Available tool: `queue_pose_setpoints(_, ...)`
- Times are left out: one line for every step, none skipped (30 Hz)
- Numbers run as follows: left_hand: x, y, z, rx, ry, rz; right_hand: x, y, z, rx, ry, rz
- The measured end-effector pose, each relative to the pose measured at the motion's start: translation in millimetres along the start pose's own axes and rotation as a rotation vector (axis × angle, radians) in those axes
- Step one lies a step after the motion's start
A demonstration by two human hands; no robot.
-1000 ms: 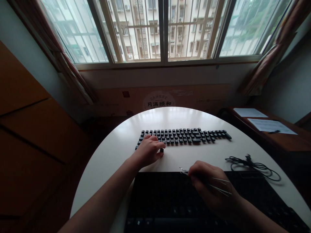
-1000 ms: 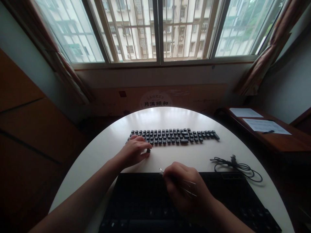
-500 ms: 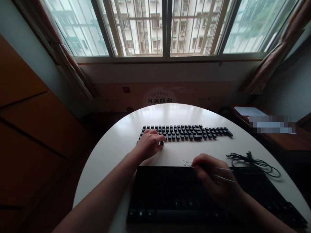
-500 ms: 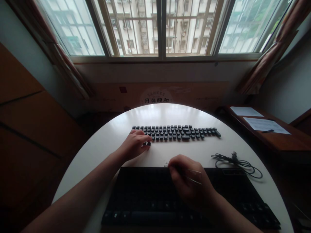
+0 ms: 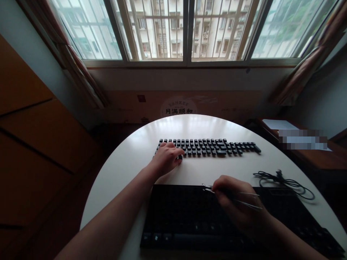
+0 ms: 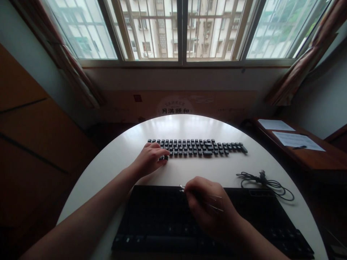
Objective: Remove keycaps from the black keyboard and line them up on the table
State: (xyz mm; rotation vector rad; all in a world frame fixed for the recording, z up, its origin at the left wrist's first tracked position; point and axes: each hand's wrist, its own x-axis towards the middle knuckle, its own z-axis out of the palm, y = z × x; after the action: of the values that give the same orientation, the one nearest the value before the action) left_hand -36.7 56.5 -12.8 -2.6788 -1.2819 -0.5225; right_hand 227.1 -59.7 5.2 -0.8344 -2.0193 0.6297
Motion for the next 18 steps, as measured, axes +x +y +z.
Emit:
queue_pose_setpoints(0, 0, -0.2, -0.002, -0.002, 0.002, 0, 0, 0, -0.001, 0.002, 0.000)
queue_pose_setpoints(0, 0, -0.5, -0.004, -0.004, 0.003, 0, -1, -1, 0.000, 0.002, 0.003)
queue_pose_setpoints(1, 1, -0.7, -0.005, -0.005, 0.005, 0, -1, -1, 0.003, 0.001, 0.008)
queue_pose_setpoints(1, 2, -0.9, -0.006, -0.006, 0.007, 0, -1, -1, 0.005, -0.004, 0.015)
queue_pose_setpoints(1, 2, -1.0, -0.007, -0.006, 0.009, 0, 0, -1, 0.004, -0.007, 0.021)
queue_pose_setpoints(1, 3, -1.0, -0.007, -0.007, 0.011, 0, 0, -1, 0.003, -0.010, 0.024)
queue_pose_setpoints(1, 3, -1.1, -0.007, -0.006, 0.013, 0, 0, -1, 0.000, -0.010, 0.023)
queue_pose_setpoints(1, 3, -1.3, -0.008, -0.005, 0.016, 0, 1, -1, -0.001, -0.008, 0.020)
queue_pose_setpoints(1, 3, -1.8, -0.009, -0.005, 0.018, -1, 0, -1, -0.003, -0.003, 0.017)
queue_pose_setpoints(1, 2, -3.0, -0.011, -0.004, 0.019, -1, 0, -1, -0.002, 0.001, 0.012)
queue_pose_setpoints(0, 1, -4.9, -0.011, 0.001, 0.018, -1, 0, -1, 0.001, 0.004, 0.010)
queue_pose_setpoints(-1, 0, -7.7, -0.009, 0.014, 0.014, -1, -1, -2, 0.009, 0.005, 0.013)
queue_pose_setpoints(-2, -2, -11.4, -0.001, 0.038, 0.005, -1, -1, -2, 0.020, 0.006, 0.023)
queue_pose_setpoints(-3, -3, -16.0, 0.011, 0.075, -0.008, -1, -1, -2, 0.037, 0.008, 0.034)
queue_pose_setpoints(-4, -4, -21.2, 0.025, 0.118, -0.024, -1, -1, -3, 0.057, 0.009, 0.050)
queue_pose_setpoints(-6, -5, -26.7, 0.037, 0.156, -0.040, -2, 0, -3, 0.081, 0.006, 0.066)
queue_pose_setpoints(-7, -4, -32.2, 0.045, 0.177, -0.053, -3, 0, -2, 0.104, -0.003, 0.082)
queue_pose_setpoints(-8, -3, -37.2, 0.045, 0.170, -0.058, -4, 1, -2, 0.124, -0.021, 0.099)
